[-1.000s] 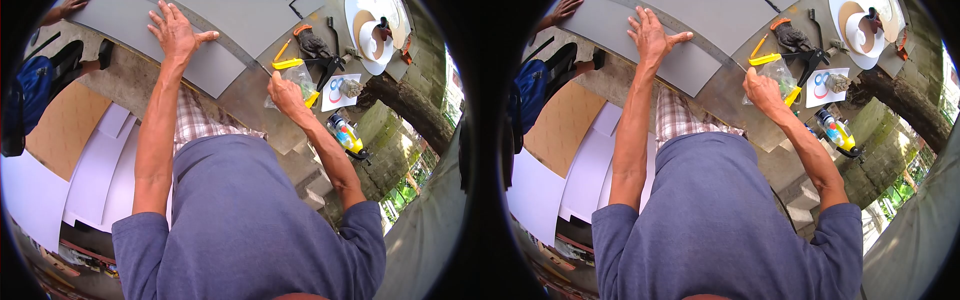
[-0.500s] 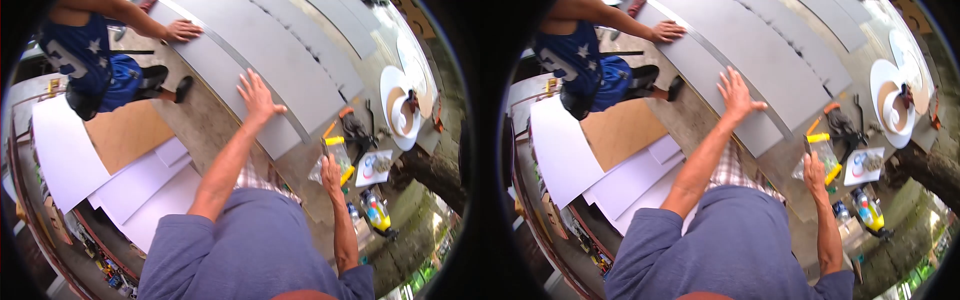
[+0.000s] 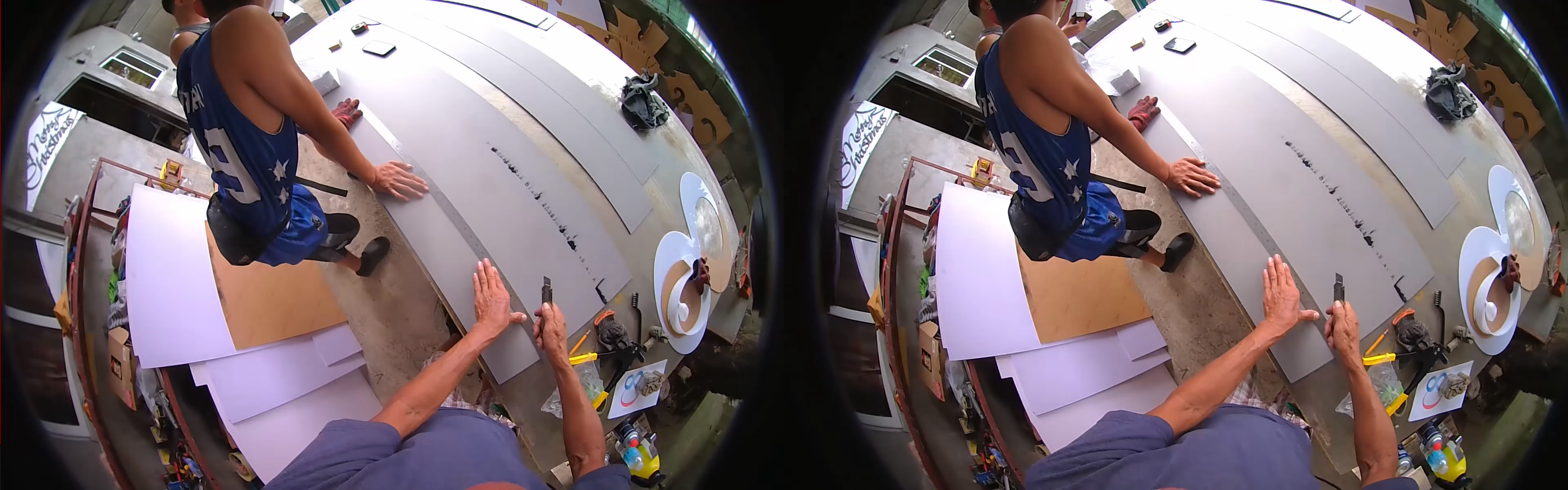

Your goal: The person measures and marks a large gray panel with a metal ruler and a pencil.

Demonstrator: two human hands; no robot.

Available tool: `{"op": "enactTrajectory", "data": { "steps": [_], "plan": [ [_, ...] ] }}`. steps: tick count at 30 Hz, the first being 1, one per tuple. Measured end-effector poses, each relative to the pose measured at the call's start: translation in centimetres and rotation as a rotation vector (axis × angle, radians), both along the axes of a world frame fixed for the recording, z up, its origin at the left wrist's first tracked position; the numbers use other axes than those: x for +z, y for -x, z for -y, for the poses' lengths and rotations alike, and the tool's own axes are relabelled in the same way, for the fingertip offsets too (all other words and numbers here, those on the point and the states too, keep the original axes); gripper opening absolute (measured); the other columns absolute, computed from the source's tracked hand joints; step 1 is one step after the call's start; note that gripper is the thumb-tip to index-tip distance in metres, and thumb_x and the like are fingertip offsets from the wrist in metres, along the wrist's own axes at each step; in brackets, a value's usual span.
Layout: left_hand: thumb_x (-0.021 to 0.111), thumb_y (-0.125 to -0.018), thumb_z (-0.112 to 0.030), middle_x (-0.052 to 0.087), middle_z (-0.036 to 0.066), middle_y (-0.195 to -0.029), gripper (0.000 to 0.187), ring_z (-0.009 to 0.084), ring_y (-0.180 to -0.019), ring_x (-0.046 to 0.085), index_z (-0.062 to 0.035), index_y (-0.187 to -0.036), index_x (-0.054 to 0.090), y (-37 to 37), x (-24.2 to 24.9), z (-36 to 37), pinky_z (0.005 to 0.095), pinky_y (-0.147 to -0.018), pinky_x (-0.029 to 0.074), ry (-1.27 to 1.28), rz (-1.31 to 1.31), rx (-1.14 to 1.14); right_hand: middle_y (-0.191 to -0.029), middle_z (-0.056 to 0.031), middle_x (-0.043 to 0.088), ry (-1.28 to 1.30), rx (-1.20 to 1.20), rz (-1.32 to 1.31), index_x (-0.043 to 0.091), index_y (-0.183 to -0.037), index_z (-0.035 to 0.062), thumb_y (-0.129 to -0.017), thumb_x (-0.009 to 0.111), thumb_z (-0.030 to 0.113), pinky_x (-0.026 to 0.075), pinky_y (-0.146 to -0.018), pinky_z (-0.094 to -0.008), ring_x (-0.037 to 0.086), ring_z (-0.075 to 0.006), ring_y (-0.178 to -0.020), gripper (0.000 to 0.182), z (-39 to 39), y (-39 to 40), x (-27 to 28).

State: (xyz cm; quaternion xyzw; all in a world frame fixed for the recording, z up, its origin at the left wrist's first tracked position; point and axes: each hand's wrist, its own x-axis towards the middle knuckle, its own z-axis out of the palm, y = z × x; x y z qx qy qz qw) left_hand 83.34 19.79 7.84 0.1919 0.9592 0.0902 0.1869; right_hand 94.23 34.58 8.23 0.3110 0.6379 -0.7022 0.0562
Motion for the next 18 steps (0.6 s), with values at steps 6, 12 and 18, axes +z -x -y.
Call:
{"op": "enactTrajectory", "data": {
  "steps": [6, 12, 18],
  "plan": [
    [0.086, -0.060, -0.065, 0.012, 0.038, -0.163, 0.137, 0.0498, -0.154, 0.014, 0.0192, -0.151, 0.027, 0.4, -0.4, -0.2, 0.0534, -0.126, 0.014, 0.067, -0.050, -0.053, -0.062, -0.0016, 0.050, 0.181, -0.239, -0.099, 0.054, -0.102, 0.0044, -0.107, 0.045, 0.045, 0.034, -0.036, -0.0223, 0.041, -0.0076, -0.041, 0.042, 2.8, 5.1, -1.8],
    [0.086, -0.063, -0.062, 0.013, 0.038, -0.163, 0.132, 0.0497, -0.154, 0.015, 0.0189, -0.150, 0.029, 1.0, 1.2, -0.3, 0.0520, -0.126, 0.016, 0.110, 0.011, -0.081, -0.062, -0.0002, 0.047, 0.154, -0.359, -0.216, 0.054, -0.102, 0.0043, -0.106, 0.048, 0.043, 0.032, -0.036, -0.0213, 0.039, -0.0062, -0.042, 0.039, 3.5, 4.0, -4.1],
    [0.085, -0.065, -0.063, 0.015, 0.039, -0.163, 0.129, 0.0506, -0.153, 0.015, 0.0186, -0.150, 0.031, 1.2, 2.2, -0.5, 0.0528, -0.126, 0.017, 0.120, 0.036, -0.099, -0.062, 0.0007, 0.048, 0.159, -0.385, -0.258, 0.055, -0.104, 0.0036, -0.105, 0.053, 0.042, 0.031, -0.037, -0.0200, 0.039, -0.0042, -0.044, 0.039, 3.6, 3.4, -5.1]
  ]
}}
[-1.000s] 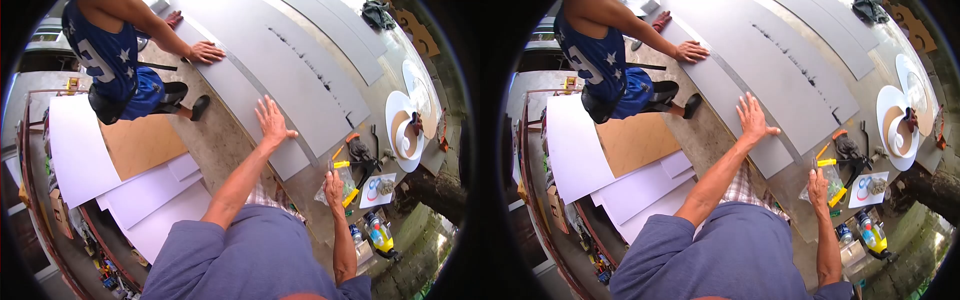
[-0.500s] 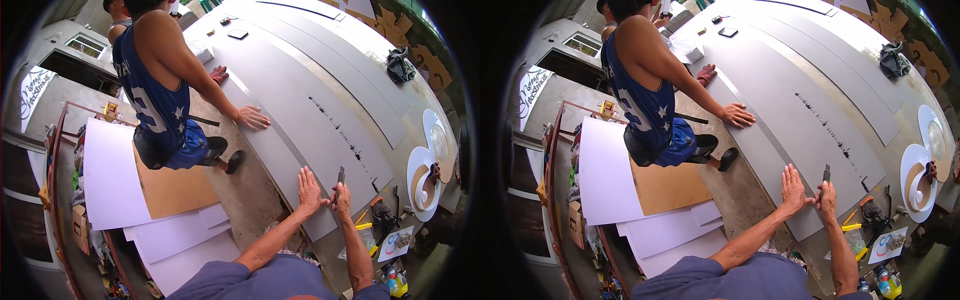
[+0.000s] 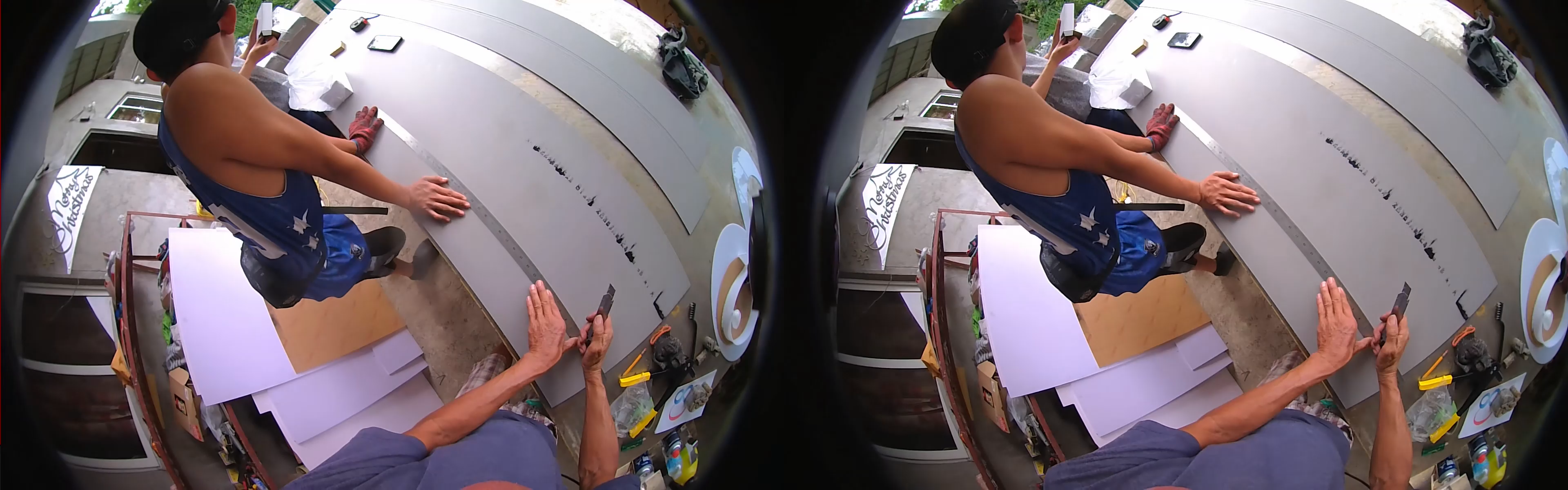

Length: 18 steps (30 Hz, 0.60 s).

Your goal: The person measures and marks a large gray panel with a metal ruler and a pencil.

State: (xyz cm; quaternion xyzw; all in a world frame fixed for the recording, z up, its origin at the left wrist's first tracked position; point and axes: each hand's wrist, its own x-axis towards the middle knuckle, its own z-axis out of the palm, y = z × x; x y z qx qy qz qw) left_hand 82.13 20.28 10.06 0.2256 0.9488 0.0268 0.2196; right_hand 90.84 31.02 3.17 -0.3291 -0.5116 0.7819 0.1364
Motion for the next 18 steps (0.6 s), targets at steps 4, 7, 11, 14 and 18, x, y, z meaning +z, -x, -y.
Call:
{"op": "enactTrajectory", "data": {
  "steps": [4, 7, 11, 14, 18],
  "plan": [
    [0.083, -0.070, -0.060, 0.016, 0.039, -0.162, 0.122, 0.0514, -0.153, 0.015, 0.0181, -0.150, 0.033, 0.9, 0.4, -0.2, 0.0550, -0.126, 0.015, 0.067, 0.026, -0.028, -0.060, 0.0011, 0.048, -0.014, 0.041, -0.013, 0.055, -0.104, 0.0035, -0.104, 0.054, 0.042, 0.028, -0.038, -0.0209, 0.039, -0.0047, -0.044, 0.038, 0.0, 0.1, 0.0],
    [0.082, -0.072, -0.058, 0.018, 0.039, -0.162, 0.119, 0.0522, -0.153, 0.015, 0.0174, -0.150, 0.034, 1.1, 0.4, 0.4, 0.0568, -0.126, 0.013, 0.023, 0.000, -0.037, -0.060, 0.0012, 0.049, -0.014, 0.074, 0.045, 0.055, -0.104, 0.0032, -0.105, 0.054, 0.041, 0.028, -0.039, -0.0214, 0.040, -0.0052, -0.046, 0.038, 0.0, -0.1, 0.2],
    [0.086, -0.069, -0.056, 0.016, 0.040, -0.161, 0.124, 0.0543, -0.152, 0.013, 0.0201, -0.149, 0.030, 3.4, 0.3, 1.9, 0.0584, -0.125, 0.012, -0.175, -0.033, 0.042, -0.061, 0.0013, 0.049, -0.033, 0.098, 0.100, 0.056, -0.104, 0.0054, -0.106, 0.052, 0.041, 0.030, -0.041, -0.0206, 0.042, -0.0051, -0.048, 0.036, -0.2, 0.1, 1.0],
    [0.087, -0.068, -0.056, 0.013, 0.041, -0.161, 0.127, 0.0551, -0.152, 0.011, 0.0211, -0.149, 0.028, 5.0, -1.0, 3.1, 0.0588, -0.125, 0.013, -0.257, -0.017, 0.058, -0.061, 0.0007, 0.050, -0.045, 0.120, 0.130, 0.056, -0.104, 0.0050, -0.106, 0.051, 0.040, 0.030, -0.041, -0.0205, 0.042, -0.0051, -0.047, 0.036, -0.2, 0.3, 1.1],
    [0.088, -0.065, -0.057, 0.013, 0.041, -0.161, 0.129, 0.0547, -0.152, 0.012, 0.0217, -0.148, 0.029, 5.0, -1.3, 2.9, 0.0585, -0.125, 0.016, -0.238, 0.010, 0.072, -0.060, 0.0001, 0.051, -0.079, 0.157, 0.180, 0.055, -0.103, 0.0047, -0.106, 0.049, 0.041, 0.029, -0.039, -0.0208, 0.040, -0.0050, -0.046, 0.037, -0.3, 0.6, 1.4]
  ]
}}
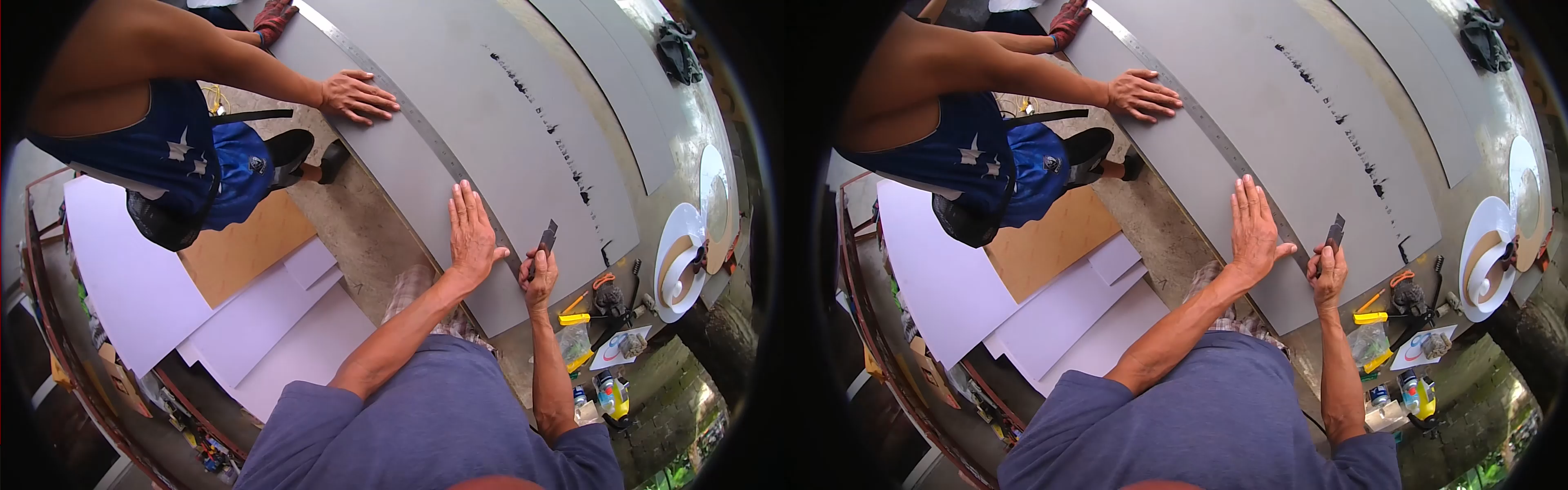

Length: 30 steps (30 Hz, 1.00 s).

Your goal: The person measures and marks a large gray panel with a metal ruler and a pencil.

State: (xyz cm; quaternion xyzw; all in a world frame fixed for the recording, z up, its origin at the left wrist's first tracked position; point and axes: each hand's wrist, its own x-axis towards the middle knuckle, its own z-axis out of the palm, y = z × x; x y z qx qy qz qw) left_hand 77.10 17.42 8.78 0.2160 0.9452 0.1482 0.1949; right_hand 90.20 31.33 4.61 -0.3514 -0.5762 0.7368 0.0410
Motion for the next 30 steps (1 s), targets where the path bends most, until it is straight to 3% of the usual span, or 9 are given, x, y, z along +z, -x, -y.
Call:
{"op": "enactTrajectory", "data": {
  "steps": [5, 8, 10, 12, 13, 15, 17, 26, 30],
  "plan": [
    [0.090, -0.060, -0.057, 0.015, 0.040, -0.162, 0.130, 0.0520, -0.153, 0.015, 0.0212, -0.147, 0.033, 0.4, 0.4, 0.1, 0.0586, -0.124, 0.019, 0.002, 0.020, 0.033, -0.059, 0.0001, 0.049, 0.030, 0.067, 0.125, 0.054, -0.104, 0.0043, -0.107, 0.047, 0.042, 0.028, -0.037, -0.0220, 0.037, -0.0064, -0.042, 0.038, -0.3, 2.2, 2.0],
    [0.086, -0.062, -0.060, 0.015, 0.035, -0.164, 0.128, 0.0495, -0.154, 0.014, 0.0143, -0.152, 0.033, 0.6, 0.4, 0.0, 0.0578, -0.125, 0.016, 0.106, 0.032, 0.020, -0.058, -0.0014, 0.052, -0.144, 0.254, 0.194, 0.057, -0.101, 0.0041, -0.109, 0.045, 0.039, 0.031, -0.040, -0.0232, 0.041, -0.0067, -0.043, 0.038, -0.4, 7.4, 3.1],
    [0.088, -0.059, -0.058, 0.014, 0.037, -0.163, 0.130, 0.0499, -0.154, 0.014, 0.0173, -0.149, 0.033, 0.4, -0.3, 0.1, 0.0585, -0.125, 0.018, 0.065, 0.019, 0.028, -0.059, -0.0043, 0.053, -0.250, 0.418, 0.209, 0.058, -0.098, 0.0023, -0.109, 0.045, 0.038, 0.034, -0.042, -0.0282, 0.044, -0.0103, -0.042, 0.040, -0.5, 13.6, 4.3],
    [0.088, -0.058, -0.059, 0.014, 0.038, -0.163, 0.131, 0.0499, -0.154, 0.015, 0.0181, -0.149, 0.034, 0.5, -0.7, 0.2, 0.0588, -0.124, 0.019, 0.048, 0.008, 0.026, -0.063, -0.0118, 0.056, -0.448, 0.661, 0.183, 0.056, -0.094, 0.0005, -0.108, 0.047, 0.038, 0.040, -0.048, -0.0363, 0.052, -0.0213, -0.047, 0.041, 0.3, 21.0, 5.1],
    [0.087, -0.058, -0.060, 0.014, 0.038, -0.163, 0.130, 0.0497, -0.154, 0.015, 0.0174, -0.149, 0.035, 0.5, -0.7, 0.2, 0.0587, -0.125, 0.019, 0.054, 0.007, 0.021, -0.060, -0.0093, 0.054, -0.671, 0.702, -0.062, 0.057, -0.094, 0.0012, -0.108, 0.047, 0.036, 0.041, -0.049, -0.0361, 0.051, -0.0190, -0.047, 0.039, 0.7, 24.5, 2.3],
    [0.084, -0.060, -0.063, 0.015, 0.037, -0.163, 0.128, 0.0492, -0.154, 0.015, 0.0158, -0.149, 0.036, 0.6, -0.6, 0.3, 0.0585, -0.125, 0.019, 0.071, -0.004, 0.008, -0.062, -0.0108, 0.056, -0.744, 0.814, 0.054, 0.058, -0.095, 0.0009, -0.108, 0.046, 0.036, 0.046, -0.055, -0.0394, 0.056, -0.0230, -0.053, 0.039, 2.8, 31.9, 2.3],
    [0.081, -0.061, -0.066, 0.016, 0.036, -0.164, 0.127, 0.0487, -0.154, 0.016, 0.0140, -0.149, 0.038, 0.7, -0.1, 0.6, 0.0583, -0.125, 0.019, 0.101, -0.023, -0.018, -0.066, -0.0136, 0.059, -0.955, 0.866, -0.110, 0.057, -0.097, -0.0015, -0.108, 0.042, 0.040, 0.049, -0.056, -0.0418, 0.060, -0.0268, -0.056, 0.046, 5.3, 39.1, 1.6],
    [0.078, -0.068, -0.063, 0.027, 0.031, -0.163, 0.109, 0.0479, -0.153, 0.022, 0.0040, -0.149, 0.048, 1.2, 0.0, 0.8, 0.0607, -0.123, 0.022, 0.171, -0.026, -0.076, -0.065, -0.0090, 0.060, -0.869, 1.031, -0.017, 0.057, -0.086, -0.0021, -0.105, 0.043, 0.037, 0.048, -0.043, -0.0365, 0.057, -0.0208, -0.049, 0.046, 13.3, 57.8, 3.7],
    [0.077, -0.068, -0.064, 0.029, 0.031, -0.162, 0.106, 0.0477, -0.152, 0.025, 0.0027, -0.147, 0.051, 1.4, -0.1, 0.9, 0.0602, -0.122, 0.024, 0.165, -0.042, -0.088, -0.063, -0.0134, 0.064, -0.909, 1.015, 0.006, 0.065, -0.074, -0.0029, -0.097, 0.046, 0.029, 0.054, -0.055, -0.0394, 0.063, -0.0251, -0.051, 0.044, 15.0, 60.1, 3.9]
  ]
}}
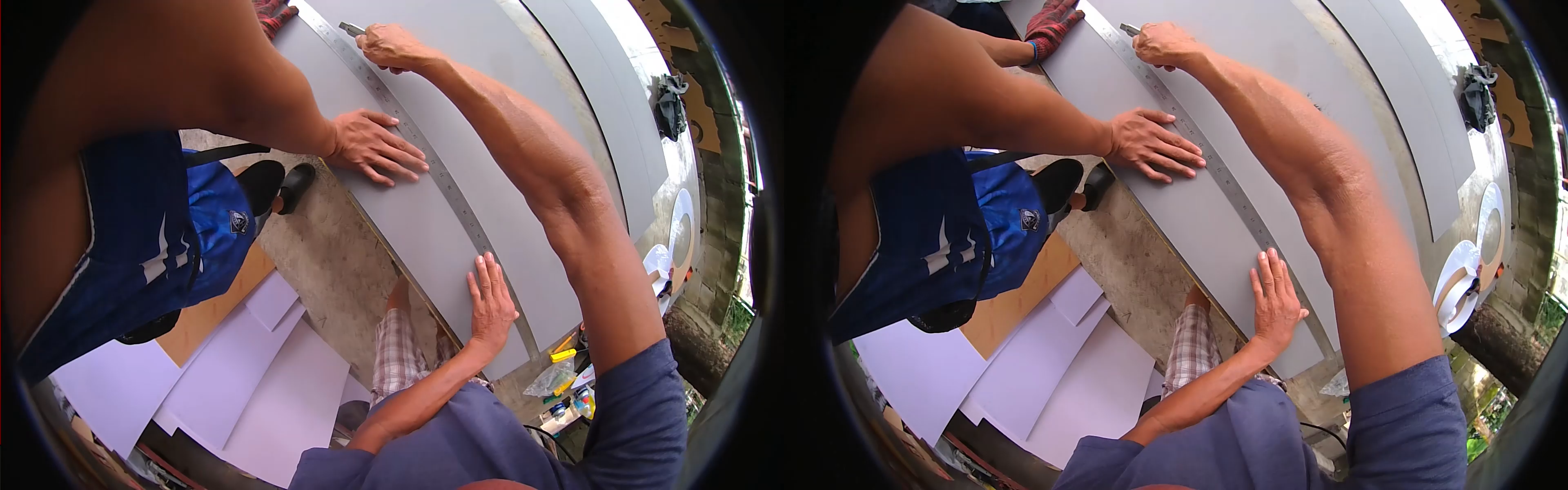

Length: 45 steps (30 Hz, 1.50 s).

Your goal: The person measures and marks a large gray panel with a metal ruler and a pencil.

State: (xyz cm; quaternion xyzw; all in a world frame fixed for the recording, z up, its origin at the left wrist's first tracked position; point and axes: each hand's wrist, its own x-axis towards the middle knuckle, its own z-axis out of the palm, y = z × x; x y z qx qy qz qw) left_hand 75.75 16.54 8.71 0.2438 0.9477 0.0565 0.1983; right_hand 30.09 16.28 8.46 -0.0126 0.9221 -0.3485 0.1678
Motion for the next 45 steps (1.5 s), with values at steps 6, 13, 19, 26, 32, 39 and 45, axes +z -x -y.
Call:
{"op": "enactTrajectory", "data": {
  "steps": [6, 13, 19, 26, 32, 39, 45],
  "plan": [
    [0.080, -0.062, -0.068, 0.027, 0.035, -0.161, 0.116, 0.0480, -0.150, 0.027, 0.0086, -0.144, 0.051, -0.4, -0.5, 0.0, 0.0600, -0.122, 0.025, -0.039, -0.025, 0.019, -0.068, -0.0149, 0.067, -0.017, 0.001, 0.073, 0.068, -0.084, -0.0022, -0.098, 0.044, 0.029, 0.057, -0.059, -0.0392, 0.066, -0.0264, -0.055, 0.042, 1.3, 0.9, 0.6],
    [0.080, -0.062, -0.069, 0.029, 0.034, -0.161, 0.114, 0.0478, -0.150, 0.028, 0.0080, -0.143, 0.054, -0.4, -0.6, -0.1, 0.0599, -0.122, 0.025, -0.032, -0.040, 0.015, -0.062, -0.0131, 0.059, 0.049, 0.020, -0.053, 0.063, -0.080, -0.0054, -0.104, 0.043, 0.032, 0.053, -0.046, -0.0384, 0.061, -0.0253, -0.047, 0.049, 1.8, 2.7, -2.1],
    [0.080, -0.063, -0.068, 0.028, 0.034, -0.161, 0.114, 0.0479, -0.150, 0.028, 0.0084, -0.143, 0.052, -0.4, -0.7, -0.2, 0.0596, -0.122, 0.026, -0.040, -0.017, 0.012, -0.062, -0.0146, 0.061, 0.046, -0.013, -0.036, 0.063, -0.080, -0.0059, -0.105, 0.044, 0.033, 0.054, -0.047, -0.0390, 0.062, -0.0263, -0.047, 0.050, 2.2, 3.2, -1.4],
    [0.079, -0.065, -0.067, 0.028, 0.035, -0.161, 0.113, 0.0477, -0.150, 0.028, 0.0080, -0.145, 0.051, -0.5, -1.0, -0.2, 0.0595, -0.121, 0.026, -0.011, -0.058, 0.005, -0.070, -0.0166, 0.067, 0.004, 0.023, -0.003, 0.070, -0.088, -0.0013, -0.095, 0.049, 0.026, 0.056, -0.058, -0.0415, 0.068, -0.0287, -0.060, 0.035, 2.5, 4.5, -1.9],
    [0.079, -0.063, -0.069, 0.028, 0.035, -0.161, 0.115, 0.0477, -0.150, 0.028, 0.0079, -0.144, 0.052, -0.5, -1.1, -0.2, 0.0596, -0.121, 0.027, -0.028, -0.059, 0.012, -0.075, -0.0197, 0.071, -0.010, 0.009, 0.038, 0.075, -0.092, 0.0010, -0.087, 0.054, 0.020, 0.057, -0.062, -0.0434, 0.072, -0.0326, -0.066, 0.028, 2.5, 4.2, -1.0],
    [0.079, -0.063, -0.069, 0.029, 0.035, -0.161, 0.115, 0.0477, -0.150, 0.029, 0.0083, -0.144, 0.052, -0.4, -1.3, 0.0, 0.0595, -0.121, 0.028, -0.057, -0.036, 0.008, -0.077, -0.0202, 0.072, -0.027, 0.002, 0.037, 0.074, -0.094, 0.0016, -0.087, 0.054, 0.018, 0.057, -0.061, -0.0440, 0.073, -0.0337, -0.068, 0.027, 2.6, 4.8, -1.9],
    [0.075, -0.070, -0.053, 0.031, 0.031, -0.162, 0.096, 0.0468, -0.151, 0.028, 0.0028, -0.145, 0.054, -0.8, -1.8, -0.2, 0.0592, -0.121, 0.026, -0.008, -0.080, 0.008, -0.079, -0.0218, 0.072, -0.082, 0.041, -0.013, 0.074, -0.097, 0.0010, -0.086, 0.054, 0.019, 0.058, -0.067, -0.0459, 0.073, -0.0354, -0.075, 0.028, 3.2, 4.9, -1.7]
  ]
}}
